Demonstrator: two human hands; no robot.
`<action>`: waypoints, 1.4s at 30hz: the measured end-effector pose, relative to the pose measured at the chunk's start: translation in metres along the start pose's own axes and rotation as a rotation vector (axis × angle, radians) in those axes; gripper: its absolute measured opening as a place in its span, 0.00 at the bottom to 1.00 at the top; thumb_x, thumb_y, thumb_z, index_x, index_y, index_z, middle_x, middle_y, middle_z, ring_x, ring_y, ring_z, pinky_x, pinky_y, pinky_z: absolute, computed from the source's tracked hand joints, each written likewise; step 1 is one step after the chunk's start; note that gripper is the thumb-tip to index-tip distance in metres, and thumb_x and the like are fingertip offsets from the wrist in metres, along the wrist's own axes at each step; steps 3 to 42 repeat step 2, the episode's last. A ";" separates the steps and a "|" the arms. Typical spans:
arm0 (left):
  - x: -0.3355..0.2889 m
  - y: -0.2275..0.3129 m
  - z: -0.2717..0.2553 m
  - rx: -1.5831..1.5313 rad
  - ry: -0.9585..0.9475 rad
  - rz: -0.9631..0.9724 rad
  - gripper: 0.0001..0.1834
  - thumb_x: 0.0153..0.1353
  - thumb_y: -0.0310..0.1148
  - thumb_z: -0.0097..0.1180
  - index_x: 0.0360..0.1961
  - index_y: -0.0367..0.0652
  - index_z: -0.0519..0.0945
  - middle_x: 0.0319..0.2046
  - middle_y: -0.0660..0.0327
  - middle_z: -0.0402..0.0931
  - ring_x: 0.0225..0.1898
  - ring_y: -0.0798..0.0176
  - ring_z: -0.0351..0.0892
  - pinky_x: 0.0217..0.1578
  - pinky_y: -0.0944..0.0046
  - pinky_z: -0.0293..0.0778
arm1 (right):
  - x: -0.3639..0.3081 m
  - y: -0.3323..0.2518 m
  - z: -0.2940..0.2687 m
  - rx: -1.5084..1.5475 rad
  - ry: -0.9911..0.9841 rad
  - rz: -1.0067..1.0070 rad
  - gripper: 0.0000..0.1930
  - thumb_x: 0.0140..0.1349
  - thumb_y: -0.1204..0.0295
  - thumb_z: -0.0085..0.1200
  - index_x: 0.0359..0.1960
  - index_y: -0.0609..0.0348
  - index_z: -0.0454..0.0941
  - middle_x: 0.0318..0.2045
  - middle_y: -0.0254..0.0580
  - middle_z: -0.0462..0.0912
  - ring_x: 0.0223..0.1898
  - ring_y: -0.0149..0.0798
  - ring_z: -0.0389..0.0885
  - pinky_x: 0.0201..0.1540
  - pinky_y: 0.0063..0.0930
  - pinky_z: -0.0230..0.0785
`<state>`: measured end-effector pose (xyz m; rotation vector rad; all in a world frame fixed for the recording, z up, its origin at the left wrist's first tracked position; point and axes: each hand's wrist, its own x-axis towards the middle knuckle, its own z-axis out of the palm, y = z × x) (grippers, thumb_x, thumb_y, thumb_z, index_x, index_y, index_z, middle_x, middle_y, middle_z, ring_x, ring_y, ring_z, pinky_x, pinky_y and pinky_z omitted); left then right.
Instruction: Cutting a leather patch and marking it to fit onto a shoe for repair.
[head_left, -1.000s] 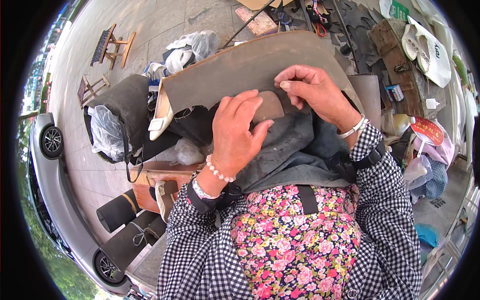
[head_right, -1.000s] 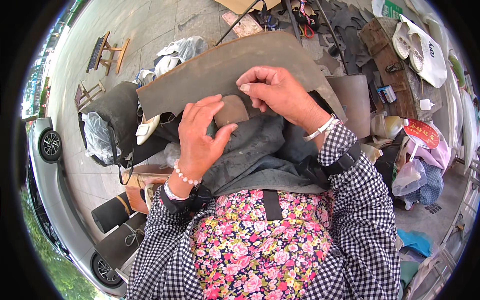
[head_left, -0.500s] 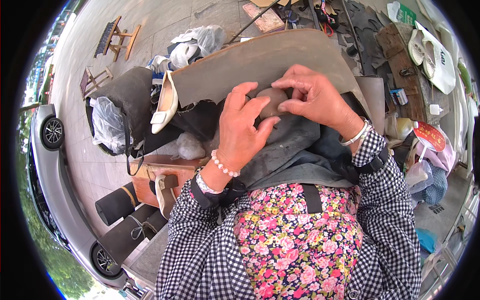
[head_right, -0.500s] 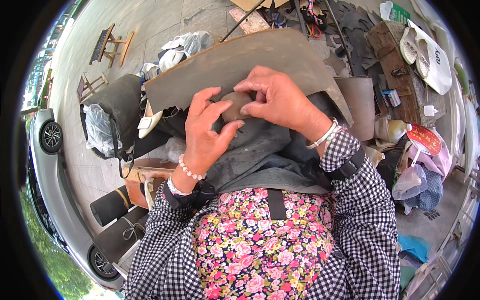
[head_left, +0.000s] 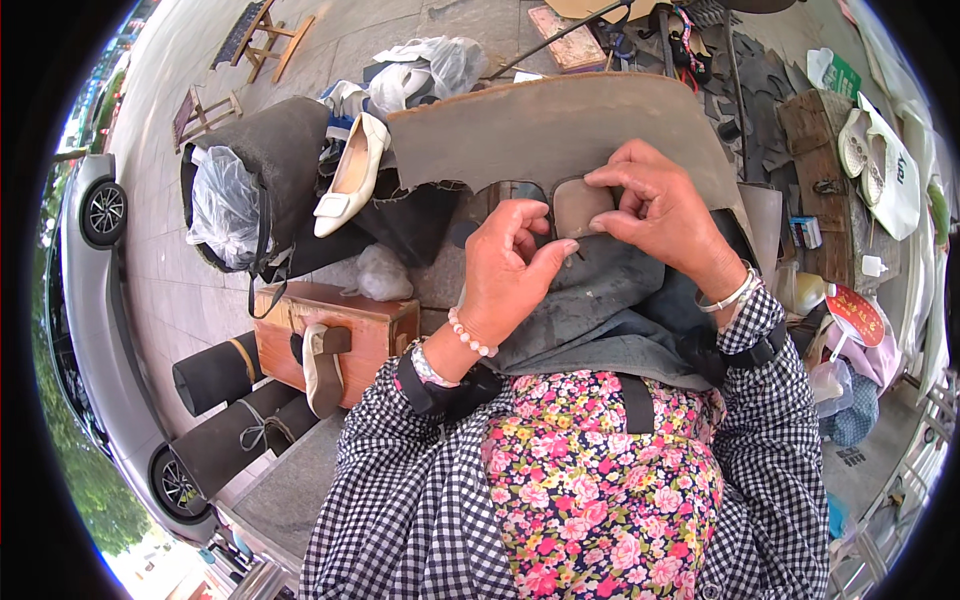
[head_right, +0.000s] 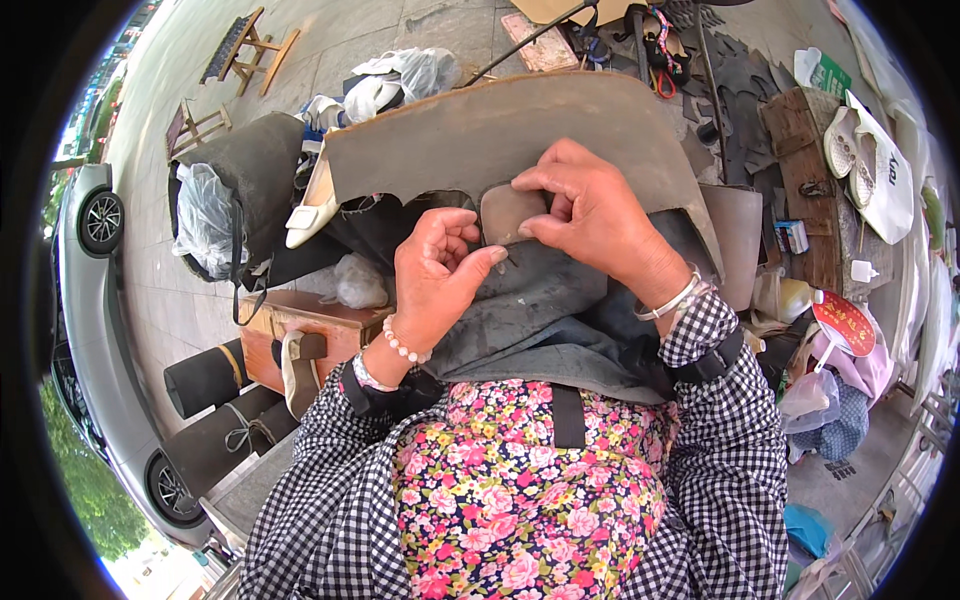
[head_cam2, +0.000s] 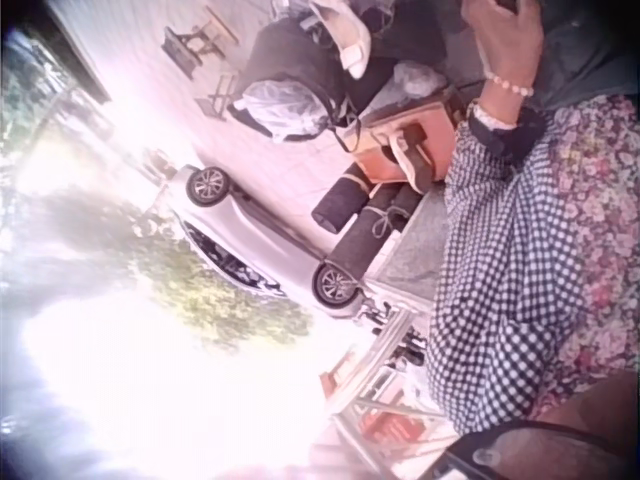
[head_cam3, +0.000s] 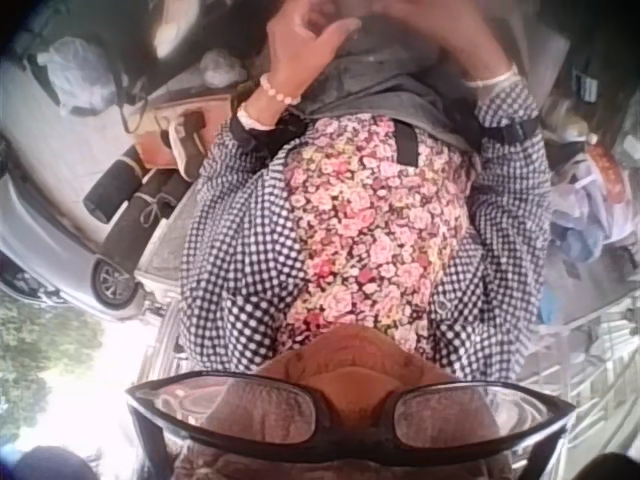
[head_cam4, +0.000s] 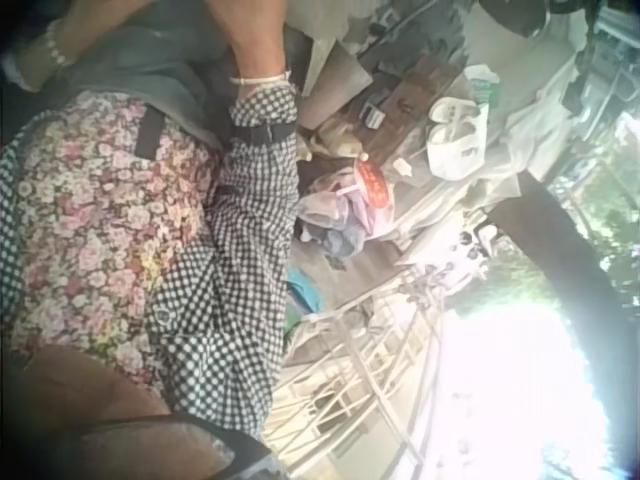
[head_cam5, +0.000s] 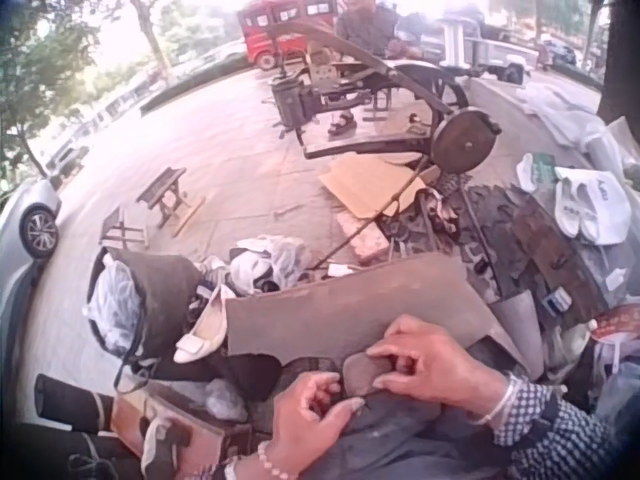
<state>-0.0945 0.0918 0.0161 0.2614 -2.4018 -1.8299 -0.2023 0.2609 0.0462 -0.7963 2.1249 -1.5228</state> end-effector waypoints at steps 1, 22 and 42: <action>0.000 -0.002 0.000 -0.011 0.017 -0.007 0.21 0.46 0.22 0.65 0.41 0.35 0.71 0.30 0.64 0.72 0.24 0.79 0.67 0.22 0.79 0.65 | 0.001 -0.001 0.000 0.001 -0.028 0.014 0.17 0.42 0.82 0.62 0.38 0.62 0.77 0.32 0.32 0.69 0.23 0.23 0.67 0.25 0.16 0.63; -0.001 -0.002 0.000 0.033 0.022 0.011 0.20 0.47 0.23 0.65 0.42 0.35 0.71 0.30 0.65 0.72 0.24 0.79 0.68 0.22 0.80 0.65 | 0.000 -0.002 -0.001 0.000 -0.053 0.032 0.18 0.42 0.81 0.63 0.39 0.61 0.77 0.32 0.32 0.69 0.22 0.23 0.67 0.25 0.16 0.63; -0.001 -0.002 0.000 0.033 0.022 0.011 0.20 0.47 0.23 0.65 0.42 0.35 0.71 0.30 0.65 0.72 0.24 0.79 0.68 0.22 0.80 0.65 | 0.000 -0.002 -0.001 0.000 -0.053 0.032 0.18 0.42 0.81 0.63 0.39 0.61 0.77 0.32 0.32 0.69 0.22 0.23 0.67 0.25 0.16 0.63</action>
